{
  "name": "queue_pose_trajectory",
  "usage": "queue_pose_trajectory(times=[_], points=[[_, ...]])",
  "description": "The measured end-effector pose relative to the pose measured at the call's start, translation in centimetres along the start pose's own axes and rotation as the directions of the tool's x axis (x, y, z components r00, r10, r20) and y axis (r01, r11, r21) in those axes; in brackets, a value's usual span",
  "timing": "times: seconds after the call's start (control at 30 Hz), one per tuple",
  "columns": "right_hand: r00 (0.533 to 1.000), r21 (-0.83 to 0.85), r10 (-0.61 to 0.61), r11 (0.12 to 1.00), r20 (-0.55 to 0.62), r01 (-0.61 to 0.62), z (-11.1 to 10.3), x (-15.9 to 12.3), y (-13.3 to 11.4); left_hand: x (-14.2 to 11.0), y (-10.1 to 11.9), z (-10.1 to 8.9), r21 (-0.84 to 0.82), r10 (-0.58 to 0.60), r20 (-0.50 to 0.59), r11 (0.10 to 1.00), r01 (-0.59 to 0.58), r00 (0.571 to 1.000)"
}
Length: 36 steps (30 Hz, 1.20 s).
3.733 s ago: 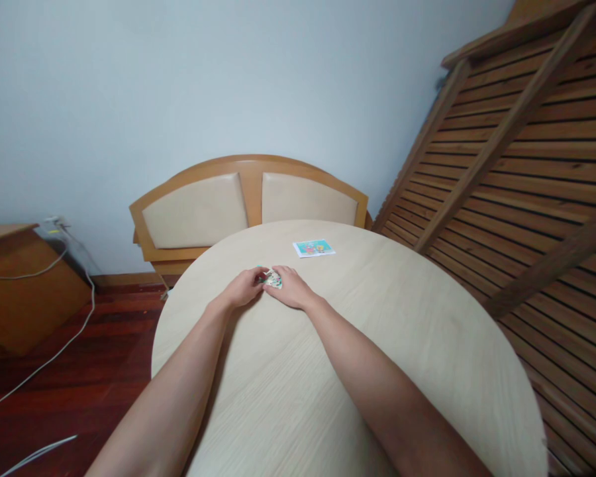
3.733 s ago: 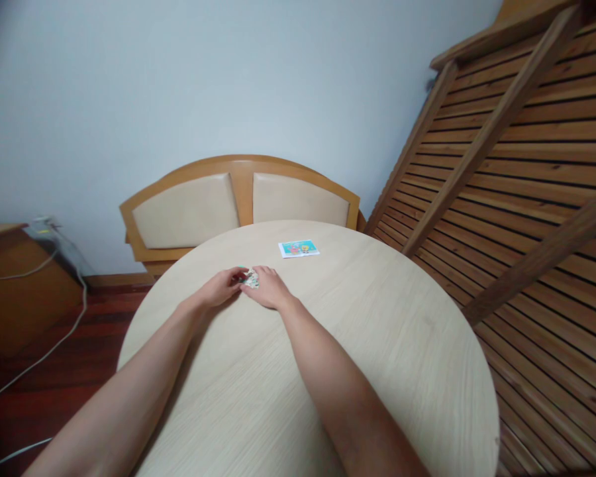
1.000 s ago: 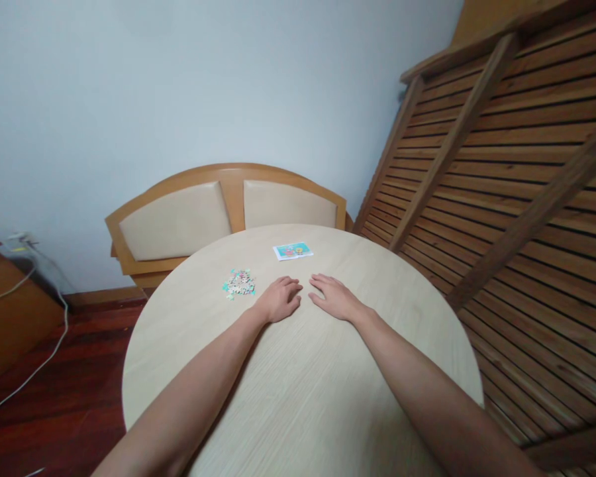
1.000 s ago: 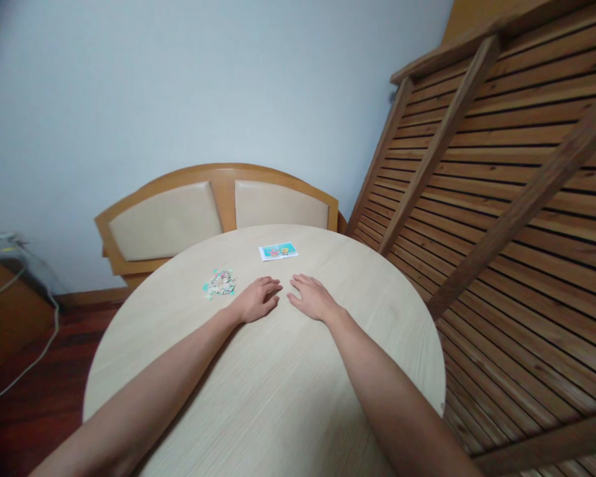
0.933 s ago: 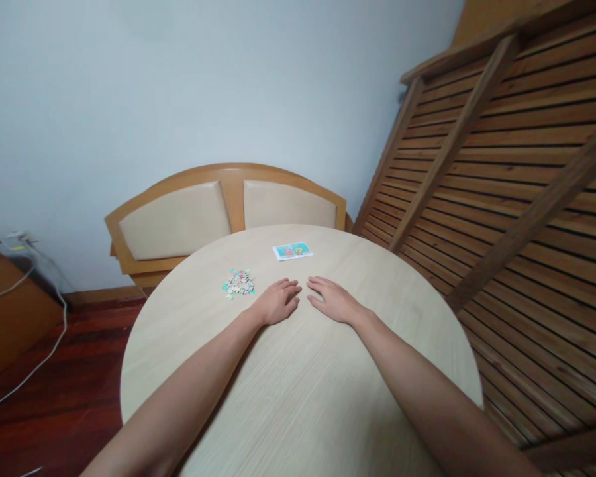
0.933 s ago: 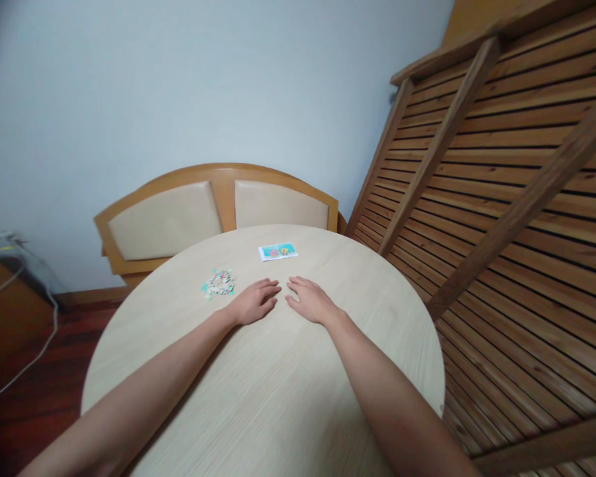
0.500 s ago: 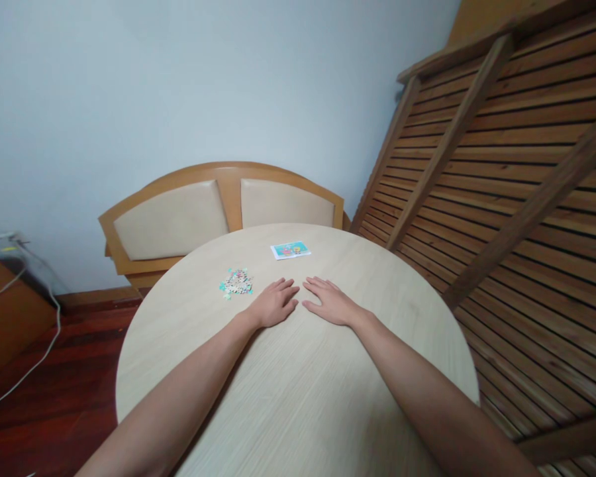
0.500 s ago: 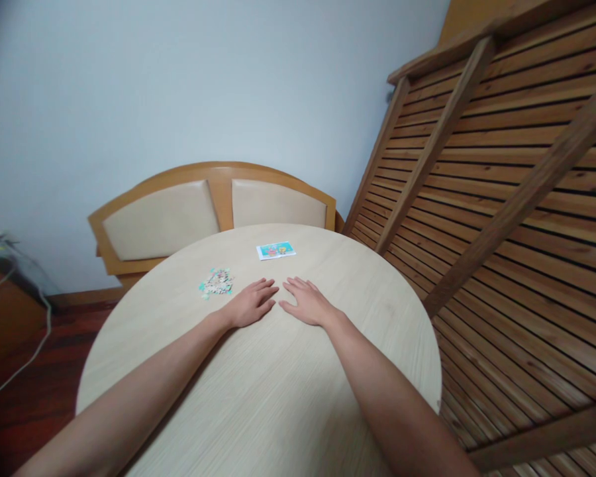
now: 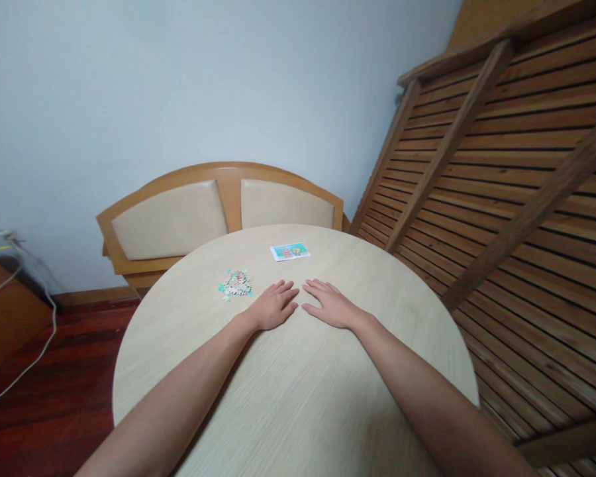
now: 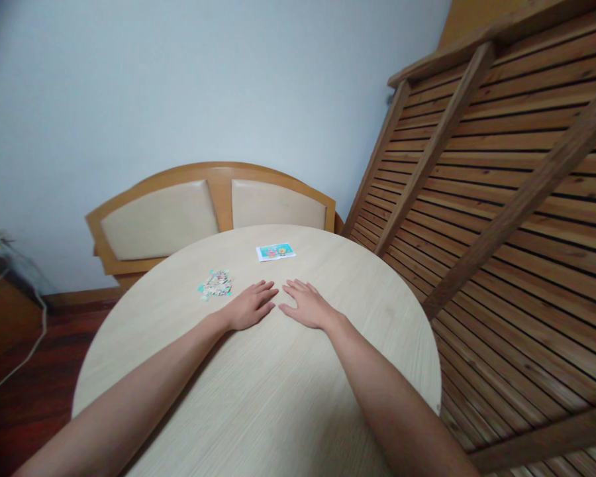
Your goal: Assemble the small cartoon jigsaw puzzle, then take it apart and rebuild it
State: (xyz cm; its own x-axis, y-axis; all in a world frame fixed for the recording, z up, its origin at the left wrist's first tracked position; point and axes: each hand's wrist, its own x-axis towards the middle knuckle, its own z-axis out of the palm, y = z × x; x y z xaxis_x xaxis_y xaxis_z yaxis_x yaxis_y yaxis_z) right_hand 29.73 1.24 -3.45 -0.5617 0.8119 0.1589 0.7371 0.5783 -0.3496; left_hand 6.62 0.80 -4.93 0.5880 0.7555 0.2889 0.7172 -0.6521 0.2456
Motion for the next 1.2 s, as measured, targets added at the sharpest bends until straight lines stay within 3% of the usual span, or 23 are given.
queue_pose_trajectory(times=[0.17,0.3,0.37,0.5,0.63,0.8,1.0,1.2], points=[[1.000,0.007,0.003,1.000,-0.005,-0.003,0.0,0.0,0.0,-0.1,0.0,-0.6,0.014,-0.018,-0.053,1.000,0.019,0.998],[1.000,0.005,0.002,1.000,0.017,-0.002,-0.3,0.0,-0.2,-0.3,-1.5,-1.8,0.052,-0.161,-0.156,0.984,0.171,0.975],[1.000,0.007,0.004,1.000,0.025,-0.004,-0.5,-0.1,-0.3,-0.7,-2.9,-2.5,0.090,-0.271,-0.229,0.951,0.297,0.935],[0.999,0.003,0.007,1.000,0.037,-0.008,-0.6,-0.2,-0.4,-1.9,-6.1,-3.5,0.134,-0.472,-0.341,0.832,0.539,0.813],[0.999,0.004,0.003,1.000,0.034,-0.003,-0.4,-0.1,-0.1,-2.6,-7.9,-3.6,0.107,-0.599,-0.299,0.753,0.650,0.743],[1.000,0.007,-0.011,1.000,0.027,0.011,-0.1,0.0,0.2,-2.4,-7.6,-3.7,0.194,-0.593,-0.170,0.763,0.616,0.787],[1.000,0.017,-0.016,1.000,0.022,0.016,-0.1,0.0,0.3,-1.9,-6.4,-3.2,0.219,-0.463,-0.145,0.846,0.485,0.874],[1.000,0.034,-0.026,0.999,0.002,0.026,-0.1,0.0,0.4,-0.8,-1.8,-1.4,0.125,-0.245,-0.053,0.960,0.250,0.968]])
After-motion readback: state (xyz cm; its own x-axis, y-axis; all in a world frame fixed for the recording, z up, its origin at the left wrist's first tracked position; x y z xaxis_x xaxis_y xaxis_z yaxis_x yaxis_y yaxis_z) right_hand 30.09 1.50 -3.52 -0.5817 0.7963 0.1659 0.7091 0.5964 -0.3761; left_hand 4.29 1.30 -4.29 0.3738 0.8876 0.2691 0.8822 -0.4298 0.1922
